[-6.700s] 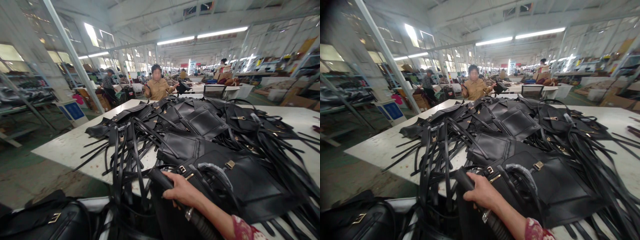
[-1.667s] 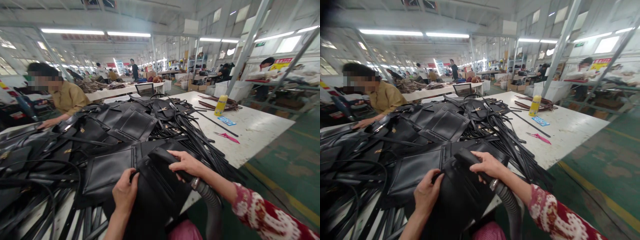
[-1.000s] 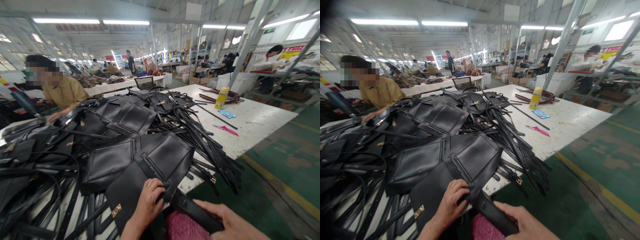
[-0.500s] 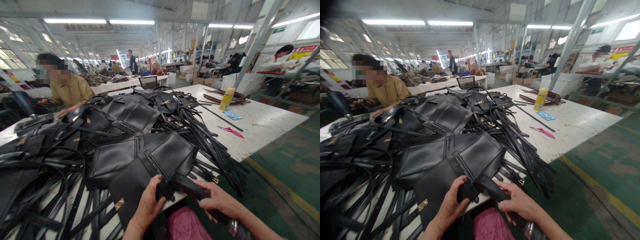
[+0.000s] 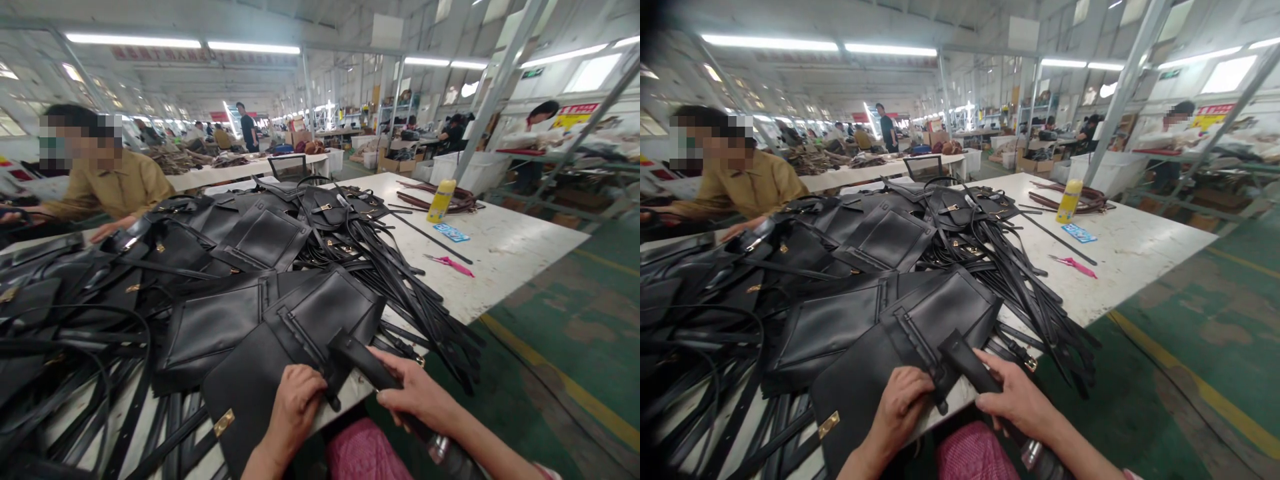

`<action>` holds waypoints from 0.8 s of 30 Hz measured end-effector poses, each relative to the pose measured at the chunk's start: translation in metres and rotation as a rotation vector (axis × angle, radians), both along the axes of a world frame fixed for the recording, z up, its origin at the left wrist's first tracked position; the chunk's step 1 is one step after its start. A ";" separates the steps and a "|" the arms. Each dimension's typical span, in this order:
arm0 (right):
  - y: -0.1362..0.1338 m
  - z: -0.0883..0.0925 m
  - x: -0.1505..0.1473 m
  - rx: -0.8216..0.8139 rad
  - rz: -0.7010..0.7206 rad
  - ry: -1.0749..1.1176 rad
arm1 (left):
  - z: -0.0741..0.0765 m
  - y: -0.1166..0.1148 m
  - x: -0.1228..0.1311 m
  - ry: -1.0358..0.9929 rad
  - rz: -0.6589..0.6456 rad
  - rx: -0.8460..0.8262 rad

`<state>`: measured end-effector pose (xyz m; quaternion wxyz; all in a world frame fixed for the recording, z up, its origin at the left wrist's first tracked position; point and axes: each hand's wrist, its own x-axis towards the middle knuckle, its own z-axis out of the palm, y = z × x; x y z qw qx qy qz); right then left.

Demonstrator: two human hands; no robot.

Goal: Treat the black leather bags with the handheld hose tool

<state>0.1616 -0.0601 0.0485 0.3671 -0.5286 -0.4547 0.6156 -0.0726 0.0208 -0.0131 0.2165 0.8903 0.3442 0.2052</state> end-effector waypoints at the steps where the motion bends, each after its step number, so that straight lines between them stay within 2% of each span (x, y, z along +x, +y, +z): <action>1: -0.008 0.002 0.004 -0.011 -0.023 -0.021 | 0.004 0.004 0.003 0.034 0.014 -0.051; 4: -0.033 0.006 0.010 -0.021 -0.041 -0.050 | 0.014 0.019 0.010 0.069 0.117 -0.248; 7: -0.049 0.004 0.004 0.067 0.021 -0.161 | 0.019 0.031 0.015 0.087 0.163 -0.456; 10: -0.052 -0.005 -0.008 0.145 0.087 -0.321 | 0.021 0.035 0.017 0.115 0.181 -0.574; 13: -0.043 -0.015 -0.019 0.188 0.079 -0.374 | 0.020 0.037 0.016 0.107 0.163 -0.602; 16: -0.033 -0.022 -0.023 0.162 0.044 -0.297 | 0.017 0.039 0.013 0.075 0.152 -0.636; 21: -0.017 -0.025 -0.023 0.092 0.011 -0.014 | 0.011 0.044 0.008 -0.003 0.153 -0.702; 24: -0.005 -0.027 -0.024 0.077 0.000 0.084 | 0.009 0.046 0.010 -0.052 0.157 -0.739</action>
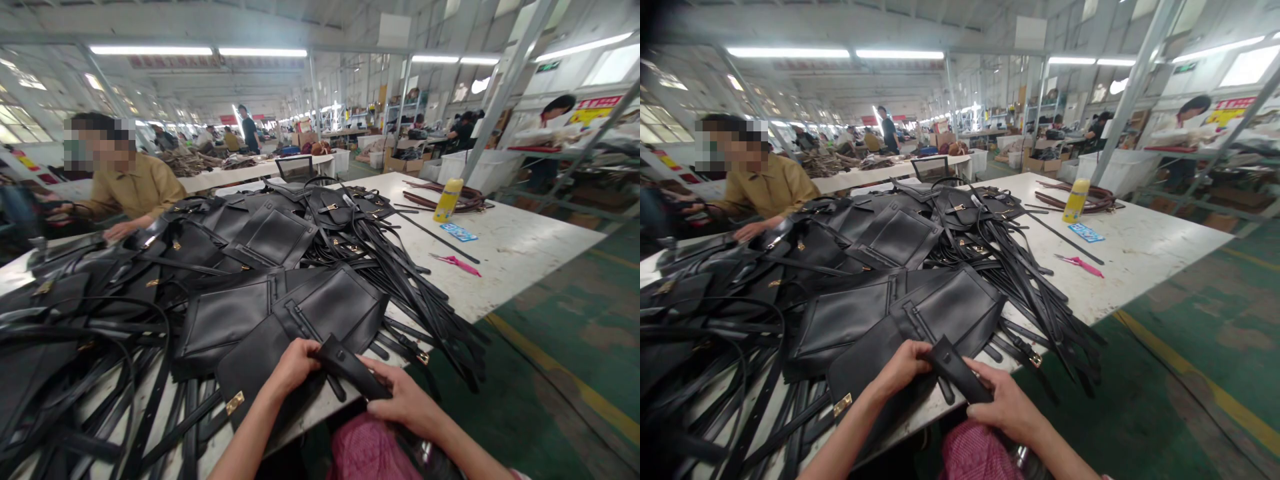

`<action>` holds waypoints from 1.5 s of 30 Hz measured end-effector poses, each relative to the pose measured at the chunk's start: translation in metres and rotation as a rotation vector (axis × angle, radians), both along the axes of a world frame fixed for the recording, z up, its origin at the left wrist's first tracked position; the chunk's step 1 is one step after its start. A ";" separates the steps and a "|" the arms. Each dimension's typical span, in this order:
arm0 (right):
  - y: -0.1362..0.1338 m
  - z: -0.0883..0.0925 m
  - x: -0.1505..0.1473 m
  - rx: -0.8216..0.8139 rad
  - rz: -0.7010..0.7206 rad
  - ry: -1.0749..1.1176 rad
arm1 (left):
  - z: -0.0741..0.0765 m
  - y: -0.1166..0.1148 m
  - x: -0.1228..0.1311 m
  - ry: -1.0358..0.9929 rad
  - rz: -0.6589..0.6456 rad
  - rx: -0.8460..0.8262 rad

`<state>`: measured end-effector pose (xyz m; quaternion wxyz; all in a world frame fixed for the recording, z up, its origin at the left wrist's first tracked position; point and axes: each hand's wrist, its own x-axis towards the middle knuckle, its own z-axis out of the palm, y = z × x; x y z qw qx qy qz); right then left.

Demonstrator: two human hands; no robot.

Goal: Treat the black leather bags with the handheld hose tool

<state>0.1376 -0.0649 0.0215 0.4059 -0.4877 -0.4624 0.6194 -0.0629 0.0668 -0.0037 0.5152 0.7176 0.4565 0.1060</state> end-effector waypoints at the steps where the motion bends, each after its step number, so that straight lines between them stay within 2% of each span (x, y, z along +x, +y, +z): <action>1: 0.004 -0.001 0.001 -0.004 -0.003 0.014 | 0.000 0.001 0.001 -0.013 0.008 -0.008; 5: 0.006 0.002 0.013 -0.012 -0.053 0.010 | -0.001 0.003 0.003 -0.031 0.051 -0.015; 9: -0.011 0.014 0.027 -0.033 -0.091 -0.041 | -0.003 0.002 0.003 -0.002 0.081 0.009; 14: -0.022 0.027 0.012 -0.011 -0.015 -0.076 | -0.001 -0.002 0.007 0.045 0.050 0.049; 17: -0.020 0.033 0.001 0.053 -0.014 -0.110 | 0.018 -0.006 0.002 0.074 0.016 0.105; 19: -0.020 0.039 0.003 0.080 -0.045 -0.145 | 0.042 -0.011 -0.007 0.161 -0.018 0.260; 22: -0.027 0.043 0.018 0.032 -0.110 -0.223 | 0.080 -0.022 -0.024 0.434 -0.186 0.492; 24: -0.033 0.038 0.031 -0.055 -0.158 -0.255 | 0.094 -0.031 -0.027 0.621 -0.299 0.484; 25: -0.035 0.034 0.038 -0.097 -0.180 -0.257 | 0.094 -0.035 -0.023 0.660 -0.317 0.465; 27: -0.038 0.024 0.048 -0.150 -0.231 -0.245 | 0.082 -0.044 -0.003 0.588 -0.271 0.464; 30: -0.036 0.017 0.057 -0.168 -0.275 -0.218 | 0.043 -0.054 0.049 0.308 -0.201 0.492; 33: -0.026 0.021 0.066 -0.165 -0.261 -0.218 | 0.001 -0.060 0.100 0.202 -0.174 0.525; 35: -0.016 0.028 0.076 -0.167 -0.236 -0.219 | -0.017 -0.061 0.121 0.201 -0.108 0.588; 37: -0.004 0.035 0.089 -0.186 -0.186 -0.208 | -0.025 -0.061 0.128 0.196 -0.051 0.657; 40: 0.010 0.045 0.108 -0.218 -0.123 -0.206 | -0.023 -0.062 0.128 0.160 -0.028 0.700; 45: 0.016 0.068 0.116 -0.137 -0.186 -0.278 | -0.018 -0.061 0.146 0.185 0.090 0.696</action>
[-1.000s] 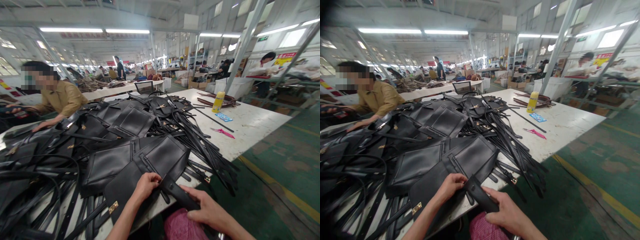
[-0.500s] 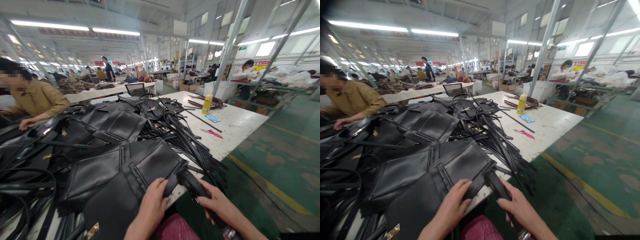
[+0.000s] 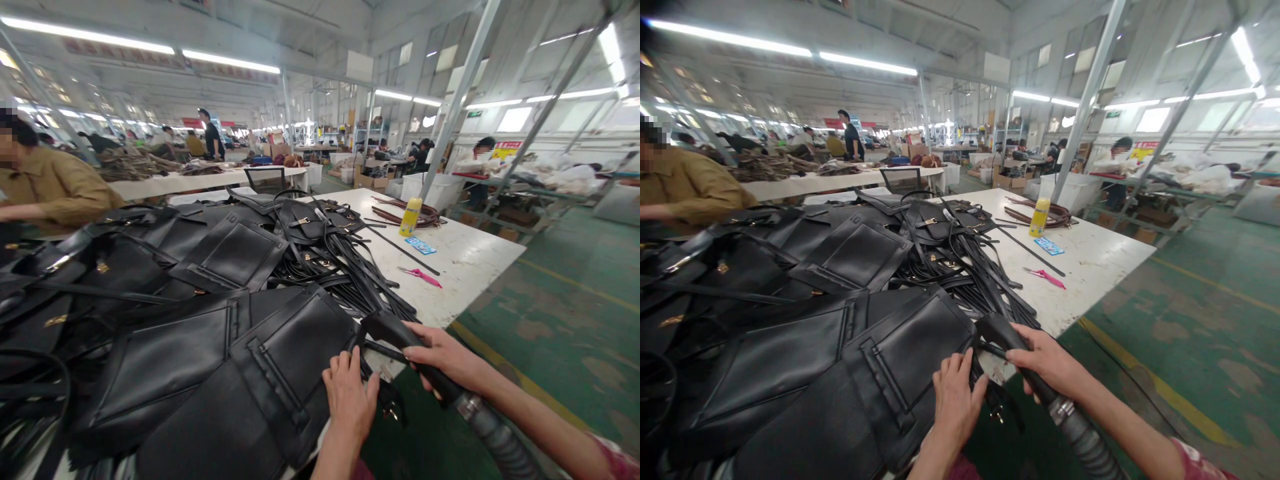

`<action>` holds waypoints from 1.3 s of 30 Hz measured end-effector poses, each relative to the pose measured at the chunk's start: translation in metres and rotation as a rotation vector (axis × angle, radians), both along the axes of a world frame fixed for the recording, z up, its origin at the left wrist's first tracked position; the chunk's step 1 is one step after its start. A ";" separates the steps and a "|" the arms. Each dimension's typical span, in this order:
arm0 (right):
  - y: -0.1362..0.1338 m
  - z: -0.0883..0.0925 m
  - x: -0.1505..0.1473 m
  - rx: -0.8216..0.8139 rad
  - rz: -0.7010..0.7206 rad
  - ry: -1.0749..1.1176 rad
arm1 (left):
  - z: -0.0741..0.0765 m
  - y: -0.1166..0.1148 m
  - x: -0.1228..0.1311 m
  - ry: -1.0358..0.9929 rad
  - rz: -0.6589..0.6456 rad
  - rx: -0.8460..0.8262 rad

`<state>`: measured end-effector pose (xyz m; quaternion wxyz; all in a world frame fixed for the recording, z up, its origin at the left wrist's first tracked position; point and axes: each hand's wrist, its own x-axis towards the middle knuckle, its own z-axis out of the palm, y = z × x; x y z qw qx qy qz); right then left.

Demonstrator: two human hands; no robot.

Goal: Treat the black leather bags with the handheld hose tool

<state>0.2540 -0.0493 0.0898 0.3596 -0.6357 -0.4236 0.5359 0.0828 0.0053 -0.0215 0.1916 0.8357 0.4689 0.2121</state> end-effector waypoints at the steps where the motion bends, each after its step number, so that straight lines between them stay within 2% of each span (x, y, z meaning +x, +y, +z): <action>1: 0.001 0.004 -0.001 0.010 0.008 -0.024 | -0.001 0.001 0.006 0.012 0.030 0.014; 4: 0.006 0.011 -0.004 -0.032 0.097 -0.089 | -0.007 0.003 0.018 0.020 0.065 0.075; 10: 0.028 0.011 0.011 -0.233 0.280 -0.078 | -0.021 0.003 0.016 -0.047 -0.011 0.183; 13: 0.041 0.006 0.015 -0.237 0.279 -0.060 | -0.022 0.004 0.016 -0.044 -0.038 0.192; 17: 0.053 -0.003 0.011 -0.182 0.247 -0.074 | -0.016 0.004 0.015 -0.044 -0.060 0.193; 23: 0.049 0.000 0.017 -0.181 0.286 -0.049 | -0.015 0.004 0.013 -0.074 -0.070 0.177; 26: 0.056 -0.012 0.012 -0.095 0.223 -0.046 | -0.017 0.005 0.012 -0.077 -0.070 0.147; 29: 0.064 -0.025 0.004 0.061 0.105 -0.044 | -0.016 0.005 0.012 -0.083 -0.059 0.105; 33: 0.059 -0.024 0.008 0.192 -0.049 -0.030 | -0.010 0.011 0.021 -0.135 0.040 0.053; 36: 0.041 -0.014 0.019 0.182 -0.104 0.001 | -0.004 0.029 0.030 -0.274 0.091 -0.141; 39: 0.019 -0.007 0.024 0.165 -0.151 0.028 | 0.005 0.055 0.024 -0.407 0.070 -0.395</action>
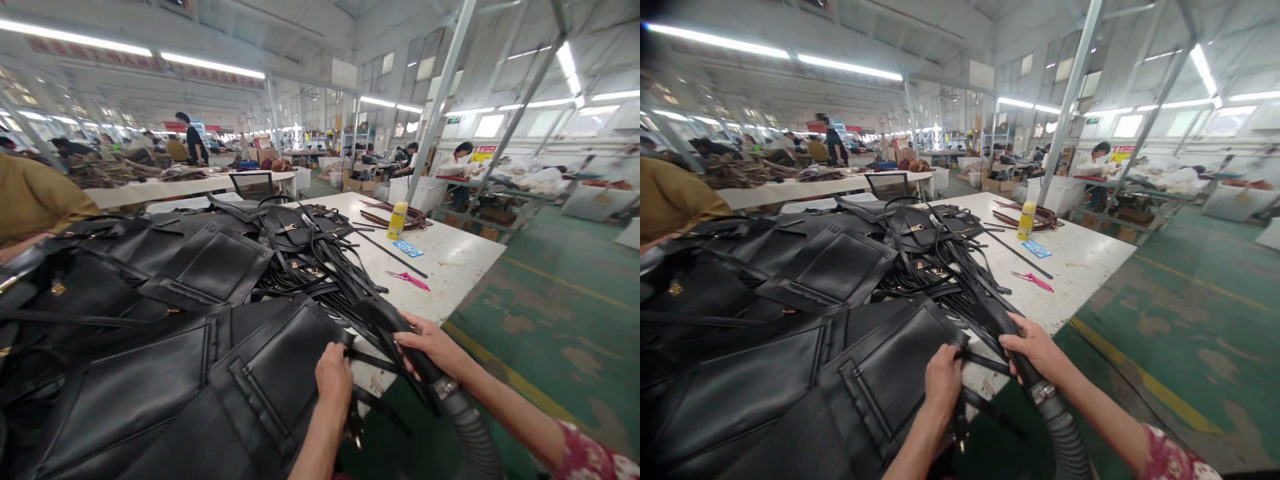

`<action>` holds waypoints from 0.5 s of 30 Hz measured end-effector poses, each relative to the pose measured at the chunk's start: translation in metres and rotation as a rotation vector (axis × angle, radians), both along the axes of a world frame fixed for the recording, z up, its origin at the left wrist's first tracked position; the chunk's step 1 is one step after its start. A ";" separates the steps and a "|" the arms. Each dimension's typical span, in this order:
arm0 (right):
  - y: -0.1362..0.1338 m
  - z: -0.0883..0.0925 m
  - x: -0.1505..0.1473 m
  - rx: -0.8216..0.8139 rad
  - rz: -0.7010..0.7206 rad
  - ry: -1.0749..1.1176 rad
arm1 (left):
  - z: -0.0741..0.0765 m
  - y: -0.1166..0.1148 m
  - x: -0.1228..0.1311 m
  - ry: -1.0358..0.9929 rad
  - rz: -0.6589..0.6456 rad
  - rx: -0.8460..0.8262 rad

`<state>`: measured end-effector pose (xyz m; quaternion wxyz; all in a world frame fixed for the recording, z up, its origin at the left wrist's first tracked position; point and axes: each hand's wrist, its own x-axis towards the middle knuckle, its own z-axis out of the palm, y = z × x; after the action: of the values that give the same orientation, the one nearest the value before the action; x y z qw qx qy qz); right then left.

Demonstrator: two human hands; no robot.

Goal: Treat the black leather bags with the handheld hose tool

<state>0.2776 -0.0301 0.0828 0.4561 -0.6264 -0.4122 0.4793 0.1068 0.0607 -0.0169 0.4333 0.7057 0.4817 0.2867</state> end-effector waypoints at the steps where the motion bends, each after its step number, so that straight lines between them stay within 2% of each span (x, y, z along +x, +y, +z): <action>1: -0.008 0.002 -0.001 0.000 -0.018 0.003 | 0.003 0.008 -0.006 -0.034 -0.017 -0.052; 5: -0.036 0.007 -0.014 0.004 0.002 0.048 | 0.017 0.025 -0.039 -0.200 -0.068 -0.238; 9: -0.050 0.005 -0.039 0.010 0.135 0.203 | 0.024 0.018 -0.050 -0.560 -0.043 -0.539; 11: -0.049 0.001 -0.053 0.006 0.182 0.258 | 0.025 0.012 -0.047 -0.656 -0.025 -0.609; 15: -0.027 -0.005 -0.071 0.024 0.190 0.277 | 0.025 -0.001 -0.043 -0.699 -0.058 -0.605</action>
<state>0.2066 -0.0575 0.0782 0.4687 -0.5069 -0.4086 0.5970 0.0636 0.0601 0.0078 0.7639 0.4218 0.3488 0.3418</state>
